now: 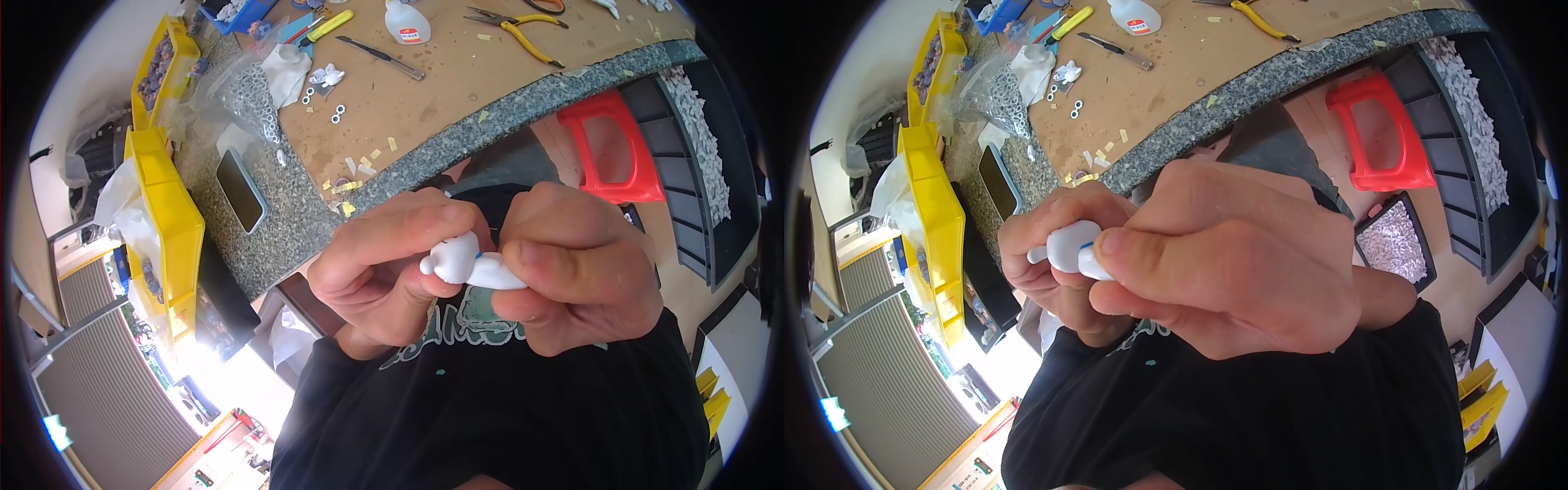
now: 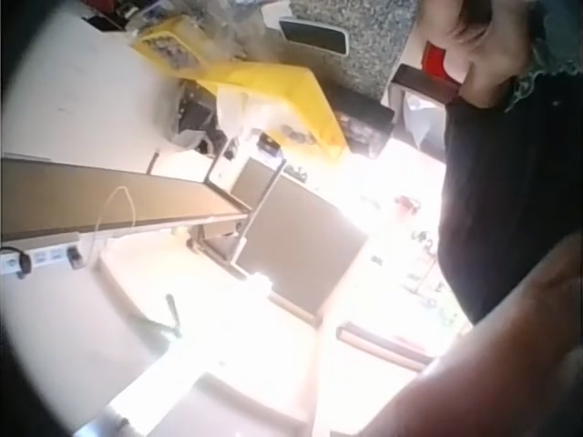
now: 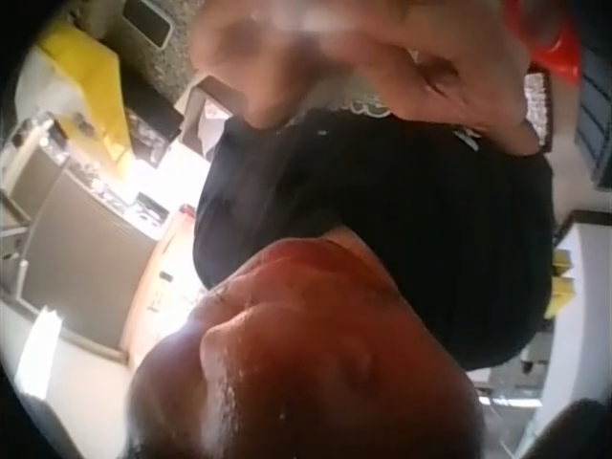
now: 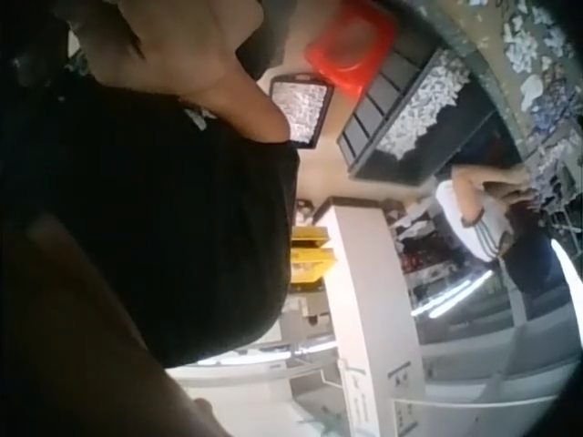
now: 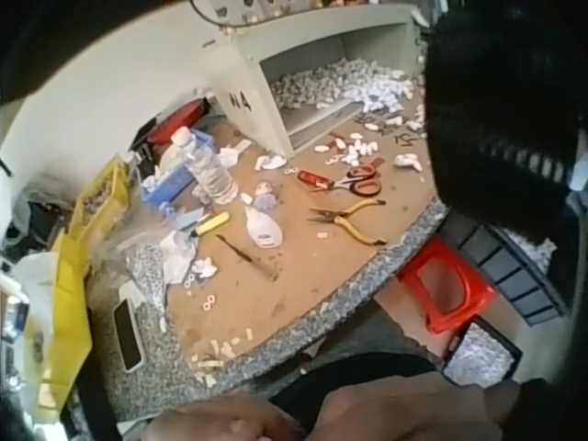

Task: Assembling small plastic toy figures by gluing parts together at a workbench.

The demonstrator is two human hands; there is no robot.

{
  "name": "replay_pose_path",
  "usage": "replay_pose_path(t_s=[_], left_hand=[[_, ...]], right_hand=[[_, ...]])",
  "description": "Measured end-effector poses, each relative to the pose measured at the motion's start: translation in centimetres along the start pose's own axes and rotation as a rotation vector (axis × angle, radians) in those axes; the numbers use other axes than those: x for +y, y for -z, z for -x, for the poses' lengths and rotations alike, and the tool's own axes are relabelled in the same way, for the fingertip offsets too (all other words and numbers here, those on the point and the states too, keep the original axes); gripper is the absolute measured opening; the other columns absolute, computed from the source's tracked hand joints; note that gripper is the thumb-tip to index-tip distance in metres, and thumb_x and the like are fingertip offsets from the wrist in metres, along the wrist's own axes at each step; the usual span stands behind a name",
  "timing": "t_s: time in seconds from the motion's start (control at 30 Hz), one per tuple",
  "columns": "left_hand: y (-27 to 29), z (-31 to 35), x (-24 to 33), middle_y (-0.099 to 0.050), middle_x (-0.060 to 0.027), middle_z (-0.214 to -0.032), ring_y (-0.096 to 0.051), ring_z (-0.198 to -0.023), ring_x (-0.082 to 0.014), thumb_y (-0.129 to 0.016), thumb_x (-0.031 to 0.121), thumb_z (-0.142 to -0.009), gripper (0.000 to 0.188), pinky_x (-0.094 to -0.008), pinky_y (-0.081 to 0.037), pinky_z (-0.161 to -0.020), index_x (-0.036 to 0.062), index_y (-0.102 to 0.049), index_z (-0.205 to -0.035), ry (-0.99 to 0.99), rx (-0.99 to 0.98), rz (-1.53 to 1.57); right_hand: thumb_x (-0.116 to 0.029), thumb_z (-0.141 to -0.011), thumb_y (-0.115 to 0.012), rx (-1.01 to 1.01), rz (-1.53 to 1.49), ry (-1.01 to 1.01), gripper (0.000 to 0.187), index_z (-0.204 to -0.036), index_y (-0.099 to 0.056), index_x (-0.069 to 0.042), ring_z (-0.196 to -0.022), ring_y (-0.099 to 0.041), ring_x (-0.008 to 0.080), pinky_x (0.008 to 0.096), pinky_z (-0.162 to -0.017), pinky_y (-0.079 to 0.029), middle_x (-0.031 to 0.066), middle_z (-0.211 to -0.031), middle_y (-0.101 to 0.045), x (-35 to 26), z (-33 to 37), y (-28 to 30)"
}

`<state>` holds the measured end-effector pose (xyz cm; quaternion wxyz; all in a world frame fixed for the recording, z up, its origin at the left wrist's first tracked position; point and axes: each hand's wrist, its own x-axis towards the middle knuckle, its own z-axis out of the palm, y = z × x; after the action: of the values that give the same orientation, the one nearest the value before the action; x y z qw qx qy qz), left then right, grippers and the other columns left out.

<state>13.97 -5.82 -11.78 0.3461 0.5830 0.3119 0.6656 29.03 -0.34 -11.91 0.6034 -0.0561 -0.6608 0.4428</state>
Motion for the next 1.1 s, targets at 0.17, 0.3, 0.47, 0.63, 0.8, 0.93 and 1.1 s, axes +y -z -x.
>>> replay_pose_path(t_s=[0.17, 0.3, 0.47, 0.63, 0.8, 0.93, 1.1], left_hand=[[-0.2, 0.2, 0.0, -0.063, -0.02, -0.085, -0.06, -0.069, -0.0227, -0.062, 0.016, -0.09, 0.035, -0.0319, -0.047, -0.059, -0.007, -0.054, -0.115, 0.016, 0.023, -0.025], [0.0, 0.1, -0.1, -0.063, -0.0194, -0.085, -0.06, -0.069, -0.0223, -0.061, 0.015, -0.09, 0.035, -0.0321, -0.047, -0.06, -0.0069, -0.053, -0.117, 0.015, -0.008, -0.002], [0.2, 0.2, -0.1, -0.063, -0.019, -0.086, -0.061, -0.072, -0.023, -0.06, 0.014, -0.091, 0.035, -0.0325, -0.048, -0.062, -0.007, -0.052, -0.118, 0.021, -0.024, 0.008], [0.5, 0.1, 0.1, -0.062, -0.0199, -0.092, -0.061, -0.079, -0.0255, -0.059, 0.009, -0.091, 0.036, -0.0348, -0.049, -0.069, -0.0066, -0.051, -0.121, 0.035, -0.084, -0.018], [0.0, 0.1, 0.6, -0.061, -0.0201, -0.095, -0.061, -0.081, -0.0251, -0.061, 0.01, -0.089, 0.045, -0.0342, -0.049, -0.073, -0.0097, -0.046, -0.126, 0.035, -0.068, -0.211], [-1.2, -0.3, 0.4, -0.058, -0.0186, -0.1, -0.059, -0.087, -0.0229, -0.074, 0.019, -0.079, 0.067, -0.0324, -0.048, -0.076, -0.0134, -0.043, -0.128, 0.008, 0.01, -0.091], [-0.5, -0.3, 0.6, -0.056, -0.0164, -0.102, -0.058, -0.088, -0.0213, -0.085, 0.025, -0.063, 0.086, -0.0305, -0.047, -0.077, -0.0137, -0.043, -0.127, 0.094, -0.052, -0.188]], right_hand=[[-0.004, -0.08, -0.072, -0.022, 0.025, -0.011, 0.029, -0.101, -0.055, 0.006, -0.057, -0.054, 0.0185, 0.0274, -0.046, -0.041, 0.0165, -0.084, -0.059, 0.0, 0.0, 0.0], [-0.005, -0.08, -0.072, -0.019, 0.026, -0.012, 0.029, -0.101, -0.055, 0.006, -0.057, -0.053, 0.0181, 0.0272, -0.045, -0.04, 0.0161, -0.084, -0.059, 0.1, 0.1, 0.0], [-0.004, -0.081, -0.071, -0.022, 0.017, -0.002, 0.028, -0.101, -0.054, 0.007, -0.057, -0.053, 0.018, 0.0275, -0.045, -0.04, 0.0163, -0.083, -0.059, 0.3, 0.0, 0.1], [-0.004, -0.082, -0.07, -0.022, 0.036, 0.003, 0.028, -0.102, -0.054, 0.006, -0.057, -0.054, 0.0179, 0.0272, -0.046, -0.041, 0.0164, -0.083, -0.06, 0.3, 0.1, 0.2], [-0.004, -0.082, -0.07, -0.044, 0.046, -0.054, 0.029, -0.105, -0.054, 0.004, -0.061, -0.057, 0.0188, 0.0274, -0.049, -0.043, 0.0155, -0.085, -0.06, 0.1, 0.2, 0.3], [-0.004, -0.081, -0.071, -0.068, 0.054, -0.083, 0.032, -0.108, -0.055, -0.001, -0.066, -0.059, 0.0194, 0.0278, -0.054, -0.046, 0.0126, -0.09, -0.06, 0.3, 0.3, 0.6], [-0.007, -0.081, -0.072, -0.075, 0.07, -0.092, 0.034, -0.11, -0.055, -0.003, -0.067, -0.06, 0.0187, 0.0278, -0.056, -0.047, 0.0108, -0.092, -0.06, 0.3, 0.3, 0.5]])
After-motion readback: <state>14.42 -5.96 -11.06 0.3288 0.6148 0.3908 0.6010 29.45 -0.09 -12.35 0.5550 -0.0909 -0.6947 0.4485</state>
